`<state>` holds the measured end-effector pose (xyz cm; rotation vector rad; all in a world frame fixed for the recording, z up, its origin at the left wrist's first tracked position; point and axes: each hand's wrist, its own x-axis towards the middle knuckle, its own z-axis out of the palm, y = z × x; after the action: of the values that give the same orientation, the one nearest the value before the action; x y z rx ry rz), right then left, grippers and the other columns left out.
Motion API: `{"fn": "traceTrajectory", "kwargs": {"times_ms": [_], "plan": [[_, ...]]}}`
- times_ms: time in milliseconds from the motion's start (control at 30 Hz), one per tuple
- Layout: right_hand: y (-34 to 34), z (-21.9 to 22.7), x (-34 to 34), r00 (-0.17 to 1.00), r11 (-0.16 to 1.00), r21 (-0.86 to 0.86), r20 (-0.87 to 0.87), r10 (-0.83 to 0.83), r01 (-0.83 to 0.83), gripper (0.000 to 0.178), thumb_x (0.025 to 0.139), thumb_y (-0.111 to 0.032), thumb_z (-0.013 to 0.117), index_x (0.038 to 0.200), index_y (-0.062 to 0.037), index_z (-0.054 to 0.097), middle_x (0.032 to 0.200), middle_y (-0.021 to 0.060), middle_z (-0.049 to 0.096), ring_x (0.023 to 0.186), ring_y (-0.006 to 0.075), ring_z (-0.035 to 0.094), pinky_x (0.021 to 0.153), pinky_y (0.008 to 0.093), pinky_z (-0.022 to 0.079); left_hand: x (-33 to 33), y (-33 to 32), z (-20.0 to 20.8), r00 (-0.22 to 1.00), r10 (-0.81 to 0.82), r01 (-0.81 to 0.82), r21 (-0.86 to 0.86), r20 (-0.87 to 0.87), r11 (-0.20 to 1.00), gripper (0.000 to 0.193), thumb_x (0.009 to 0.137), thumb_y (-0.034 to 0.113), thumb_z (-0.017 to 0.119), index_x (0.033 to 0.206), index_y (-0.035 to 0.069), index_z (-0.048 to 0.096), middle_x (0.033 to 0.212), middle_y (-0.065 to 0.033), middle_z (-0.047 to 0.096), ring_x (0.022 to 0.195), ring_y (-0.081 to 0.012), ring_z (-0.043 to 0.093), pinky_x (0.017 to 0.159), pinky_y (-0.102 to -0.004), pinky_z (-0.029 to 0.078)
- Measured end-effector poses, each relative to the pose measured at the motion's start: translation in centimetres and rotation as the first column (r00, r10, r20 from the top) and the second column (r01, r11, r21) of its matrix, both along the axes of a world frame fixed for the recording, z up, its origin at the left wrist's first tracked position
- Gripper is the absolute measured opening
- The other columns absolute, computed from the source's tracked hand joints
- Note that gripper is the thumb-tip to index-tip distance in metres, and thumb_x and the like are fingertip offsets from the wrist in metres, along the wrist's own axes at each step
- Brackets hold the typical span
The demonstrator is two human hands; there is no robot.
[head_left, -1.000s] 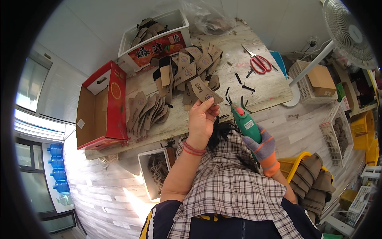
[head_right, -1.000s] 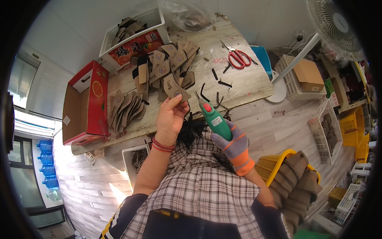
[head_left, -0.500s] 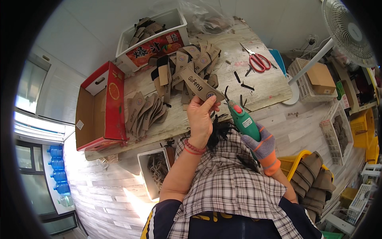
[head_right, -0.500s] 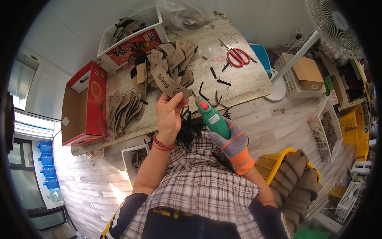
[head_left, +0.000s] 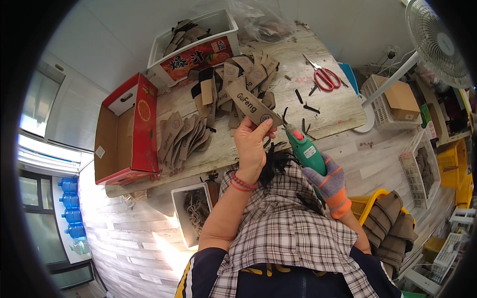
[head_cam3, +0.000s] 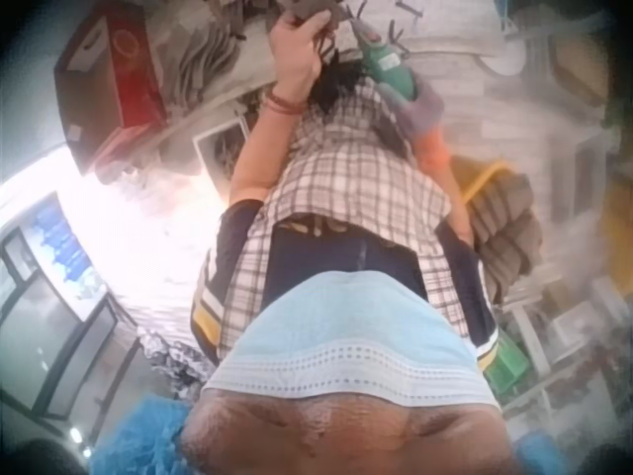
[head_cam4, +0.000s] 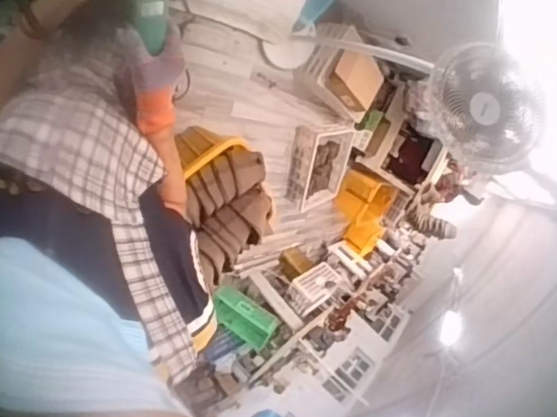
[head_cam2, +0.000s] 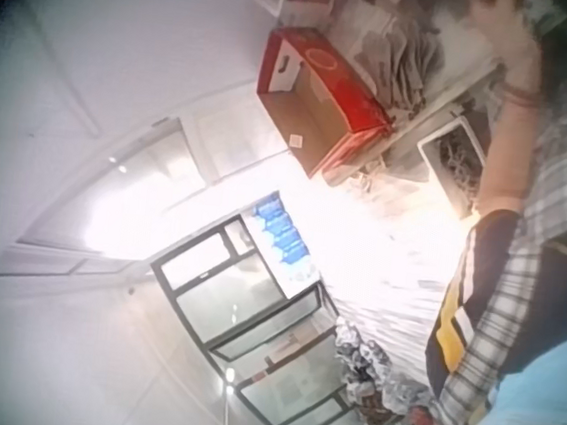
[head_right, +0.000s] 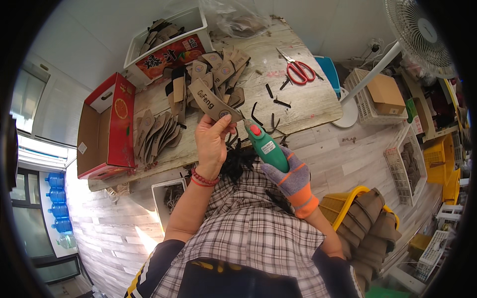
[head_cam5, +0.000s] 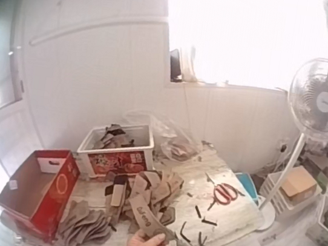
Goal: The person uses a green rotary tool to trim the edges of small cardboard pieces on a cluttered workbench. They handle the pieces one at a time, rotating them to smooth the edges, and place the finished pieces back on the table.
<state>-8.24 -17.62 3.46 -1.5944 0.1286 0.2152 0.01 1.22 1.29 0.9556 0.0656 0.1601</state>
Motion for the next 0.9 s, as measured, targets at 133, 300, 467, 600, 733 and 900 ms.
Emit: {"fn": "traceTrajectory", "kwargs": {"times_ms": [133,300,467,600,733,900], "plan": [[0.3,-0.8,0.2,1.000,1.000,0.030,0.014,0.008,-0.009,0.049,0.078,-0.011,0.074,0.121,0.0019,0.052,0.094,0.0055,0.064,0.079,0.0079,0.060,0.067,0.0202,0.051,-0.3,0.4,-0.3,1.000,-0.017,0.017,0.003,-0.009,1.000,0.012,0.084,0.000,0.062,0.096,0.001,0.062,0.084,-0.0072,0.067,0.068,-0.0141,0.062,0.057,-0.0259,0.048],[0.3,-1.1,0.3,1.000,0.997,0.072,0.001,-0.028,0.028,0.049,0.078,-0.013,0.075,0.120,0.0020,0.053,0.092,0.0042,0.063,0.074,0.0062,0.057,0.062,0.0193,0.048,-0.4,3.4,-0.3,0.973,0.229,-0.230,-0.019,-0.045,0.973,0.011,0.085,0.002,0.063,0.095,0.002,0.060,0.083,-0.0056,0.065,0.066,-0.0133,0.060,0.057,-0.0260,0.047],[-0.1,-2.7,0.2,0.997,0.999,0.009,0.063,-0.034,0.034,0.048,0.078,-0.013,0.075,0.119,0.0026,0.054,0.091,0.0035,0.064,0.074,0.0063,0.056,0.064,0.0205,0.047,0.6,10.9,0.1,0.819,0.544,-0.574,-0.253,-0.185,0.779,0.012,0.088,0.008,0.061,0.096,0.000,0.058,0.084,-0.0087,0.064,0.068,-0.0142,0.060,0.056,-0.0243,0.047],[0.0,-2.3,0.3,0.996,0.999,0.012,0.083,-0.032,0.031,0.048,0.078,-0.013,0.075,0.118,0.0033,0.054,0.090,0.0035,0.064,0.075,0.0061,0.056,0.065,0.0206,0.047,2.2,12.3,-1.2,0.875,0.409,-0.474,-0.290,-0.260,0.831,0.018,0.090,0.013,0.059,0.100,-0.001,0.057,0.085,-0.0112,0.064,0.069,-0.0154,0.060,0.055,-0.0241,0.047],[0.3,-1.8,0.5,0.998,0.999,0.033,0.042,-0.041,0.040,0.048,0.078,-0.014,0.075,0.119,0.0029,0.054,0.090,0.0038,0.064,0.076,0.0060,0.057,0.066,0.0200,0.048,5.8,8.1,-0.2,0.853,0.457,-0.474,0.737,0.251,0.481,0.018,0.084,0.011,0.062,0.100,0.003,0.062,0.091,-0.0075,0.060,0.085,-0.0220,0.056,0.071,-0.0360,0.045],[0.2,-2.4,0.8,0.998,0.999,0.021,0.048,-0.033,0.032,0.051,0.077,-0.015,0.076,0.119,0.0019,0.054,0.089,0.0041,0.064,0.075,0.0062,0.058,0.065,0.0201,0.049,10.1,7.9,-1.6,0.779,0.026,-0.592,0.747,0.627,-0.303,0.018,0.075,0.010,0.069,0.090,0.004,0.060,0.095,-0.0073,0.053,0.098,-0.0275,0.047,0.089,-0.0435,0.034]]}}
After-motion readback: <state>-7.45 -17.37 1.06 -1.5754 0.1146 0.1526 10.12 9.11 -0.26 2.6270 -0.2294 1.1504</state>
